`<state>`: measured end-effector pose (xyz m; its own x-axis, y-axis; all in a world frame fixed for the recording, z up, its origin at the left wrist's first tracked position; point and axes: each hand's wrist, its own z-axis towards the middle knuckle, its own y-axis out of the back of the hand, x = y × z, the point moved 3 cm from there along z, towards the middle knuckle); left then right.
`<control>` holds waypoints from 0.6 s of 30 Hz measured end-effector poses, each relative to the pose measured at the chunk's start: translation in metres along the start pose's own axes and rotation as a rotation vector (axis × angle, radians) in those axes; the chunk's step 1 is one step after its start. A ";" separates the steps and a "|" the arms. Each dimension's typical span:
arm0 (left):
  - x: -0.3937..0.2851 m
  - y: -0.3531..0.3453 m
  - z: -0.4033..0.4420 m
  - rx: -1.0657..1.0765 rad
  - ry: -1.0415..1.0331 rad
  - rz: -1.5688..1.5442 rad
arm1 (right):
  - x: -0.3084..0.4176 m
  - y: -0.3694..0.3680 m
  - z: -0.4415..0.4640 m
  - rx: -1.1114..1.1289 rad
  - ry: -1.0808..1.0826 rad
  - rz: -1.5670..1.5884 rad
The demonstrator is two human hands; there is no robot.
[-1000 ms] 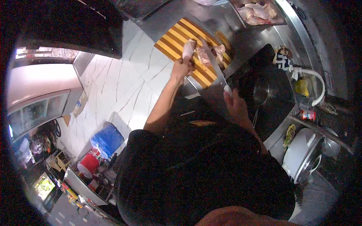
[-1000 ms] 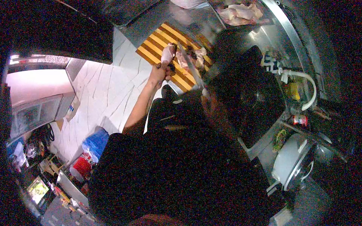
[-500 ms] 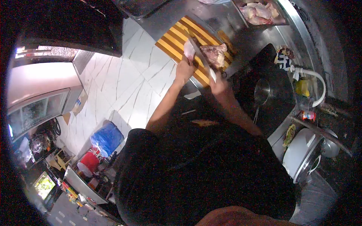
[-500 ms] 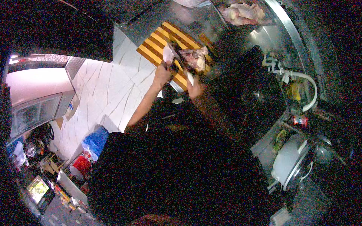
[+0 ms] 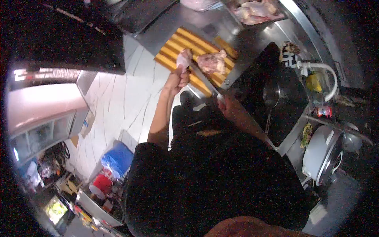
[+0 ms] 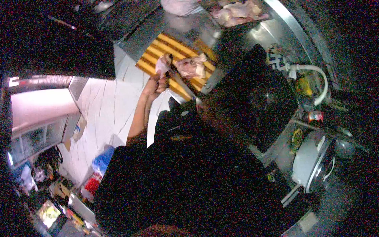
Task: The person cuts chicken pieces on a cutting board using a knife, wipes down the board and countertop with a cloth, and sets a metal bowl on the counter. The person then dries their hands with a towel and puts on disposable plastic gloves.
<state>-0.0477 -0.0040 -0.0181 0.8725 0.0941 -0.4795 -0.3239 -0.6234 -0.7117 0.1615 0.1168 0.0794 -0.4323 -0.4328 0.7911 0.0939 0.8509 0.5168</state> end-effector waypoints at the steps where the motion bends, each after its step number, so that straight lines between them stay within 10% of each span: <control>1: -0.006 -0.002 -0.002 -0.060 -0.031 0.143 | -0.002 0.005 -0.007 0.033 0.029 0.004; 4: -0.022 -0.027 -0.005 -0.171 -0.195 0.464 | -0.057 0.004 -0.037 -0.007 0.041 -0.102; 9: -0.090 -0.156 -0.008 -0.200 -0.555 1.197 | -0.036 0.023 -0.081 -0.721 0.804 -1.900; 12: -0.119 -0.221 -0.005 -0.106 -0.486 0.936 | -0.057 0.022 -0.090 -0.667 0.644 -1.888; 14: -0.122 -0.194 0.020 -0.236 -0.755 1.423 | -0.061 0.027 -0.091 -0.640 0.671 -1.759; 18: -0.039 -0.131 0.023 -0.201 -0.522 1.973 | -0.119 0.009 -0.092 -0.773 0.716 -2.020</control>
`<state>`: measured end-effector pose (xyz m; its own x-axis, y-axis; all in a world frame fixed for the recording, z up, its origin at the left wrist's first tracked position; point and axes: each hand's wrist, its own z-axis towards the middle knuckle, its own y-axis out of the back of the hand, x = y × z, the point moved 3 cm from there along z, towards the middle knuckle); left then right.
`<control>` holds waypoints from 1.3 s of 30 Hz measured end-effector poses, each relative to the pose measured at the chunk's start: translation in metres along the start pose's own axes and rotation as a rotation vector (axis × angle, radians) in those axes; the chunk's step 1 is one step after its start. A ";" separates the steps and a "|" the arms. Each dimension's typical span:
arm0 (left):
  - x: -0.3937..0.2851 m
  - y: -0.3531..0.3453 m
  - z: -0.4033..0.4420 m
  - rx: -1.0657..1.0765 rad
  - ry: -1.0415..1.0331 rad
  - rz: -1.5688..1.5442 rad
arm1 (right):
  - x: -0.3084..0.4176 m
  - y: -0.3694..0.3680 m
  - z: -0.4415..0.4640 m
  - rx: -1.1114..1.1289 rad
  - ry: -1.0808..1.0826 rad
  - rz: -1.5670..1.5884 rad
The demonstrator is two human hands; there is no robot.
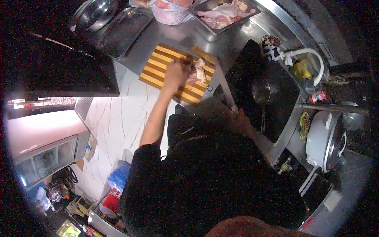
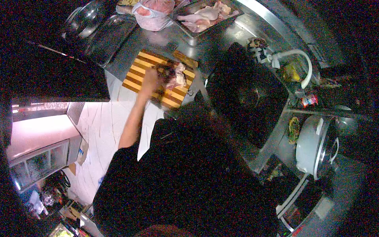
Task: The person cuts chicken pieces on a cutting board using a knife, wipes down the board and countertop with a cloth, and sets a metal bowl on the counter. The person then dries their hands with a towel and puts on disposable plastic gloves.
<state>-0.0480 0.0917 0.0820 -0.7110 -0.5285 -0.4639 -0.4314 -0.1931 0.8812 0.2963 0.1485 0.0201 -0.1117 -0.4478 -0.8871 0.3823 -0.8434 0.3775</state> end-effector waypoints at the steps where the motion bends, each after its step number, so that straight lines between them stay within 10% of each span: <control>1: 0.007 -0.028 -0.013 -0.190 0.052 0.066 | -0.016 0.009 0.008 0.034 0.091 -0.019; 9: -0.016 -0.066 -0.022 -0.427 -0.109 0.204 | 0.019 -0.014 -0.017 0.241 -0.225 0.555; 15: 0.008 -0.027 -0.009 -0.295 0.122 -0.249 | -0.009 -0.032 0.014 0.709 -1.083 1.377; 20: 0.043 -0.058 -0.015 0.059 0.389 -1.253 | -0.024 -0.006 0.042 0.250 -0.623 0.996; 29: 0.068 -0.068 -0.019 0.013 0.461 -1.159 | -0.026 -0.006 0.077 0.879 -0.876 1.639; 39: 0.095 -0.098 -0.005 0.006 0.401 -1.170 | -0.038 -0.009 0.090 0.742 -0.670 1.506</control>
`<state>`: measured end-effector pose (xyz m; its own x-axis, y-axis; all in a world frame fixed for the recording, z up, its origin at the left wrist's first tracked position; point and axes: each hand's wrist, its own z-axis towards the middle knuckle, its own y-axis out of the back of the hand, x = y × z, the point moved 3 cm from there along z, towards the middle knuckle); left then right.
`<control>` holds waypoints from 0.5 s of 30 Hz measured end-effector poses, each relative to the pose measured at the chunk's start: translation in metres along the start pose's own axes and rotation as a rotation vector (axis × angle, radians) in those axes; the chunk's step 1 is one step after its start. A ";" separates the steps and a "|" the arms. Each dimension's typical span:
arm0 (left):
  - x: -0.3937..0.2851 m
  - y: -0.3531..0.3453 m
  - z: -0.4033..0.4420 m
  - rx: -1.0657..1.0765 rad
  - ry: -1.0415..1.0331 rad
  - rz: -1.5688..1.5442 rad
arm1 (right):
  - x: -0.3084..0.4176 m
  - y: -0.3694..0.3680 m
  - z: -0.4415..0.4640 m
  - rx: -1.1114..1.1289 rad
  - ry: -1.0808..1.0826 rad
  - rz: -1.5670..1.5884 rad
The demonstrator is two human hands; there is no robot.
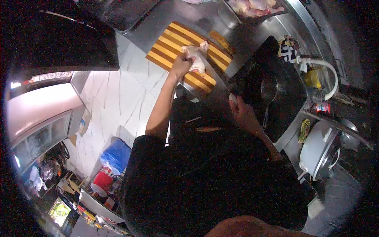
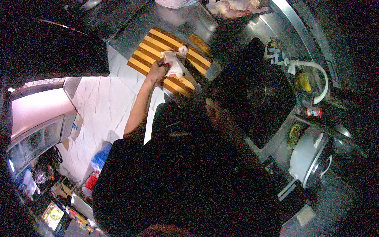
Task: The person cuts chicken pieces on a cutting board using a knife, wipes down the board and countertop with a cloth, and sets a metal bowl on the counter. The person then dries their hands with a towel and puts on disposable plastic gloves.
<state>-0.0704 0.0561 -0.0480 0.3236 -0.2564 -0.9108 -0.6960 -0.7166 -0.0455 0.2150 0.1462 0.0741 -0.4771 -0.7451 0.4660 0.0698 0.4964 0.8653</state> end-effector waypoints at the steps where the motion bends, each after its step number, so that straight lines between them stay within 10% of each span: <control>1: -0.002 -0.001 -0.002 -0.008 0.021 0.032 | -0.002 0.001 0.000 0.002 0.033 -0.059; 8: -0.048 -0.005 -0.026 -0.061 0.011 0.406 | -0.004 -0.030 0.105 -0.013 0.197 0.114; 14: -0.014 -0.004 -0.010 -0.114 -0.001 0.305 | 0.059 0.004 0.158 0.403 -0.392 0.287; 15: -0.023 -0.003 -0.011 -0.140 -0.028 0.337 | 0.050 0.001 0.153 0.168 -0.171 0.207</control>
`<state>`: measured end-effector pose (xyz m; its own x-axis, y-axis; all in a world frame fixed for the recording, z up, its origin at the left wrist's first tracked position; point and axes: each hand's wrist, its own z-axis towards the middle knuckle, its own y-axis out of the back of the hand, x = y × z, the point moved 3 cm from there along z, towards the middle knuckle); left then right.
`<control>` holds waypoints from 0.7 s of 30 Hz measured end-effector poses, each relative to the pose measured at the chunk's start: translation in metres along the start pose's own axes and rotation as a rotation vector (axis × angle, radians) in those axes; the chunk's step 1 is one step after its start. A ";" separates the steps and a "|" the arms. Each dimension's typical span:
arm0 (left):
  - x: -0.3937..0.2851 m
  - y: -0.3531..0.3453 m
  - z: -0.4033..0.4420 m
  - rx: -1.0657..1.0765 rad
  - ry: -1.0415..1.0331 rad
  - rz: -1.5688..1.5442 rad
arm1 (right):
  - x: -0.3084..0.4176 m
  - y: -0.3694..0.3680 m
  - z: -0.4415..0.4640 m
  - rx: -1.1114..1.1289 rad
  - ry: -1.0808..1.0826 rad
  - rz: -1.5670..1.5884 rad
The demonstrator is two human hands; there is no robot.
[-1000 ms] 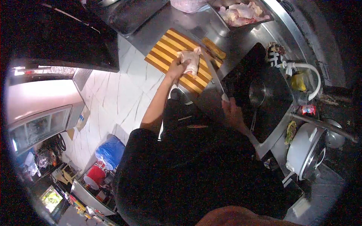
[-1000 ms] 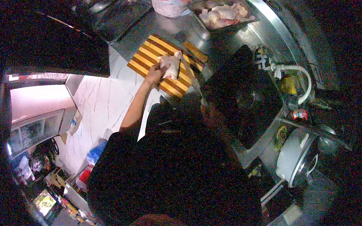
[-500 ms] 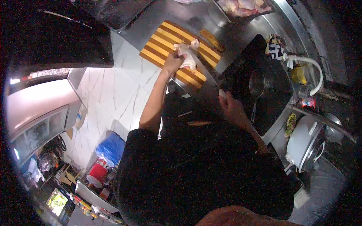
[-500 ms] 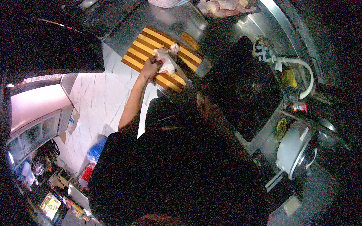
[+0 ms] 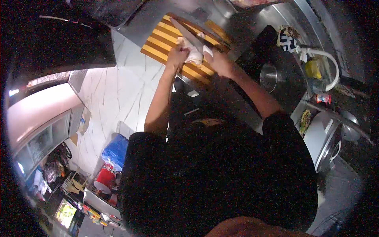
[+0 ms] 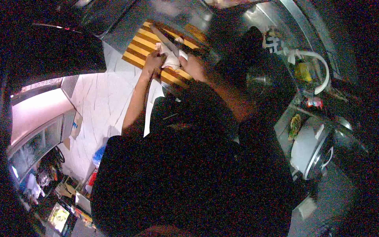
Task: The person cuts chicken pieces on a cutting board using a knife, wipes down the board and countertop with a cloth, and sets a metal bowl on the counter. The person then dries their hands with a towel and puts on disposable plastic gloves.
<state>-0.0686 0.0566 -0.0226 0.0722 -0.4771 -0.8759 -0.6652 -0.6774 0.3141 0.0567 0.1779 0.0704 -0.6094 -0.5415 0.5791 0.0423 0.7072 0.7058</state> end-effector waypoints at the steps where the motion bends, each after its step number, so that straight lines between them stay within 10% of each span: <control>1: 0.035 -0.010 0.019 0.009 0.032 -0.140 | -0.022 -0.010 -0.010 -0.214 0.239 -0.084; 3: 0.011 -0.006 -0.001 0.003 0.050 -0.205 | -0.044 -0.011 -0.042 -0.410 0.472 -0.182; 10: 0.003 -0.001 -0.007 0.029 0.060 0.088 | -0.059 -0.041 -0.017 -0.316 0.289 0.025; 12: 0.017 -0.004 0.000 -0.040 -0.016 0.091 | -0.010 -0.009 -0.005 0.037 -0.114 -0.036; 15: 0.015 -0.002 -0.003 -0.034 0.081 0.060 | 0.003 0.007 -0.012 0.164 -0.173 0.066; 21: 0.001 -0.007 -0.010 -0.009 0.213 -0.273 | -0.094 -0.039 -0.090 -0.164 0.158 0.052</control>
<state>-0.0562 0.0548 -0.0221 0.4012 -0.3831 -0.8320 -0.5934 -0.8006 0.0826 0.1835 0.1603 0.0245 -0.4718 -0.5799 0.6641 0.2061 0.6599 0.7226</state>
